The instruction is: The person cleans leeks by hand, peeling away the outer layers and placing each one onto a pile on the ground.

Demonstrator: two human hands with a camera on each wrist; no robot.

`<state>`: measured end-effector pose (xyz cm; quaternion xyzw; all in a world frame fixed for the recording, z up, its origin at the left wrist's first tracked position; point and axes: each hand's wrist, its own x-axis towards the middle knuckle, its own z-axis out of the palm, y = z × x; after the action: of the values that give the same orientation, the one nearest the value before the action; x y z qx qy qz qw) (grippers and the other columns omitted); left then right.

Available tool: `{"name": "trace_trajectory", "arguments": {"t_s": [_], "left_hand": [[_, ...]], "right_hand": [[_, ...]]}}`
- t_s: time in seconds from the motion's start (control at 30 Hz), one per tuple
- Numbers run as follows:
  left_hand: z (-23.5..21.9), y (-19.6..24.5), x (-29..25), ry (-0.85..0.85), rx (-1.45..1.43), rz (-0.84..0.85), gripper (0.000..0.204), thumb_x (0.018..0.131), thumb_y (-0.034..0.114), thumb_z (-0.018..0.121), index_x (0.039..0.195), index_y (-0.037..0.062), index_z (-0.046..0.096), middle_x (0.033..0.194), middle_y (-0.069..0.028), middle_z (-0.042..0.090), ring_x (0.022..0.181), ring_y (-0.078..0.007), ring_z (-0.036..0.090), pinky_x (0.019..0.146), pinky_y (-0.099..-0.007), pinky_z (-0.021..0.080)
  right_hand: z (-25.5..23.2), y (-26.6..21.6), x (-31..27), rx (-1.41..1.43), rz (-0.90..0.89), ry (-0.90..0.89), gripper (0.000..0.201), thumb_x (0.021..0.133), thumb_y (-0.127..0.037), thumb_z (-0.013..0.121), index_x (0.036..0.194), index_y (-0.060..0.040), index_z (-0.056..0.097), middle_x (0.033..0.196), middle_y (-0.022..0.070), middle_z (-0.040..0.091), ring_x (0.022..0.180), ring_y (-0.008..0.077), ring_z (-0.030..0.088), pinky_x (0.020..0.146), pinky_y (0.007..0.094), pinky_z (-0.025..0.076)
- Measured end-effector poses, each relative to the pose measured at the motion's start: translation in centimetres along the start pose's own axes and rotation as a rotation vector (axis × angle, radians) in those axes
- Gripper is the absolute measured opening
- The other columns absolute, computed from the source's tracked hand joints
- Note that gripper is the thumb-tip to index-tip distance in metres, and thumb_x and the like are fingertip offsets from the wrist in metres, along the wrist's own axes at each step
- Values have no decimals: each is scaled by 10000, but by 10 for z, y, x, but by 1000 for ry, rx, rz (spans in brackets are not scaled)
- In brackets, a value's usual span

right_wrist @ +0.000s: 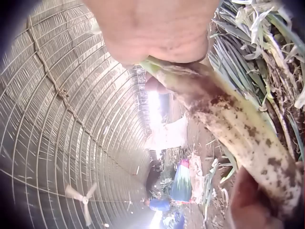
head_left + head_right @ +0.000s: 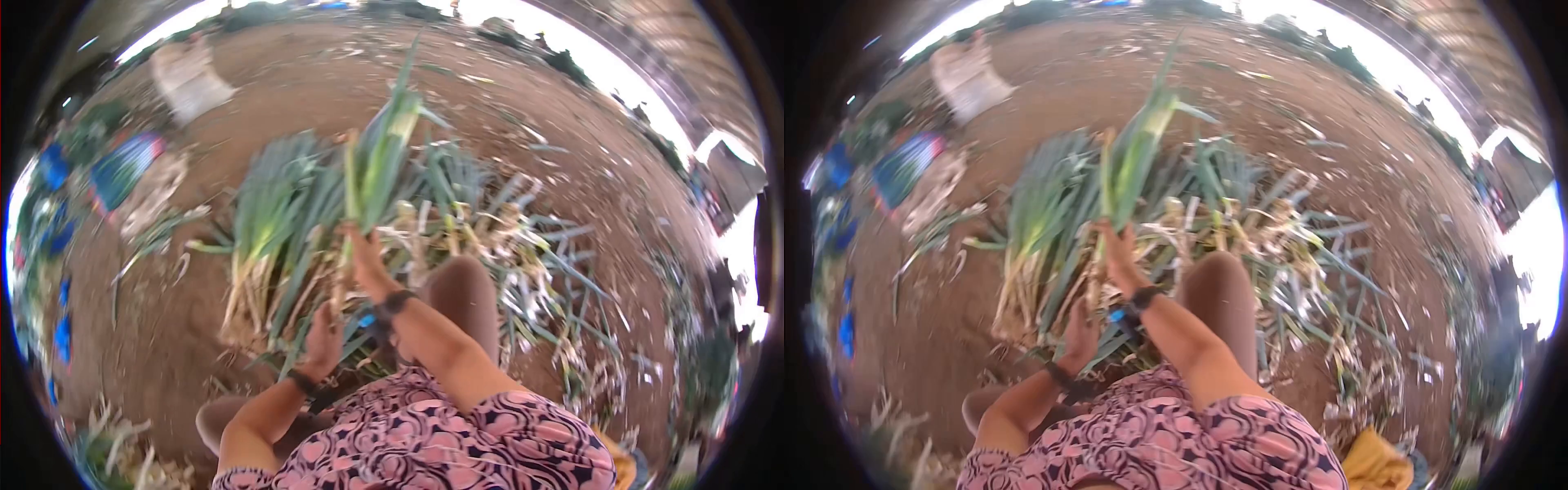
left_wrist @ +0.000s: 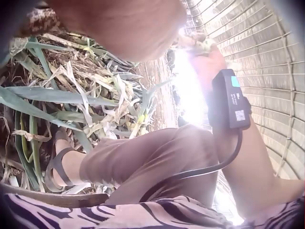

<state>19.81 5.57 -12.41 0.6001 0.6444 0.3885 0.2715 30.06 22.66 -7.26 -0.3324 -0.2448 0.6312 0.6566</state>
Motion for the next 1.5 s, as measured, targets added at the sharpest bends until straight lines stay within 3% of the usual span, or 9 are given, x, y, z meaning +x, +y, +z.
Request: {"name": "trace_trajectory", "arguments": {"t_s": [0.27,0.37,0.43,0.5,0.53,0.7,1.03,1.37,1.5], "left_hand": [[-16,32,10,-356,-76,-89,565,827,195,606,1306,40,349,1061,-231,564,918,-373,580,794,-419,473],[-24,23,45,-89,-227,427,544,821,174,613,1294,44,379,1068,-213,562,907,-331,582,801,-393,480],[-48,19,77,11,-251,166,571,823,107,624,1326,30,365,1145,-158,534,993,-210,554,837,-333,466],[-99,61,83,-34,-797,154,503,839,89,609,1291,0,408,1190,-133,531,1039,-198,541,886,-322,443],[-122,74,78,25,-581,280,443,851,81,596,1259,0,443,1163,-112,552,1038,-188,542,901,-320,431],[-141,55,93,130,-1194,104,265,810,48,652,1062,40,571,979,-18,629,908,-116,577,784,-265,442],[-167,26,86,361,-1458,52,239,804,1,646,1000,58,523,841,-71,608,800,-220,610,770,-403,517],[-188,39,91,345,-1536,217,453,810,-19,614,1191,112,407,925,-70,574,882,-218,552,884,-418,425],[-223,23,94,410,-1579,287,451,811,-9,620,1194,130,426,913,-62,561,850,-195,541,896,-400,415]], "right_hand": [[37,-39,-33,-115,113,-378,389,906,-405,541,1122,-85,500,925,83,633,692,167,607,564,302,509],[48,-37,-34,-210,91,-375,374,880,-410,587,1005,-58,560,749,30,587,610,127,583,482,270,479],[58,-39,-41,-353,-1,-517,341,883,-383,592,975,-56,568,734,21,593,604,115,559,505,246,459],[64,-16,-39,-400,-133,-542,353,876,-379,600,934,-32,563,707,61,595,595,140,540,522,270,444],[67,-5,-39,-421,-199,-553,361,872,-377,604,913,-20,560,694,80,595,591,152,531,531,282,437],[91,27,-55,-914,-702,-418,396,877,-357,586,819,25,499,673,195,525,592,353,477,567,386,413],[81,32,-10,-165,37,64,389,913,-402,529,755,-51,472,557,26,435,438,153,444,381,284,366],[-64,-32,74,-207,27,255,450,930,-486,426,849,-61,552,744,64,565,631,181,536,576,334,469],[-109,-88,81,-44,-2,641,411,865,-432,547,975,-40,601,935,126,619,814,247,609,724,369,506]]}}
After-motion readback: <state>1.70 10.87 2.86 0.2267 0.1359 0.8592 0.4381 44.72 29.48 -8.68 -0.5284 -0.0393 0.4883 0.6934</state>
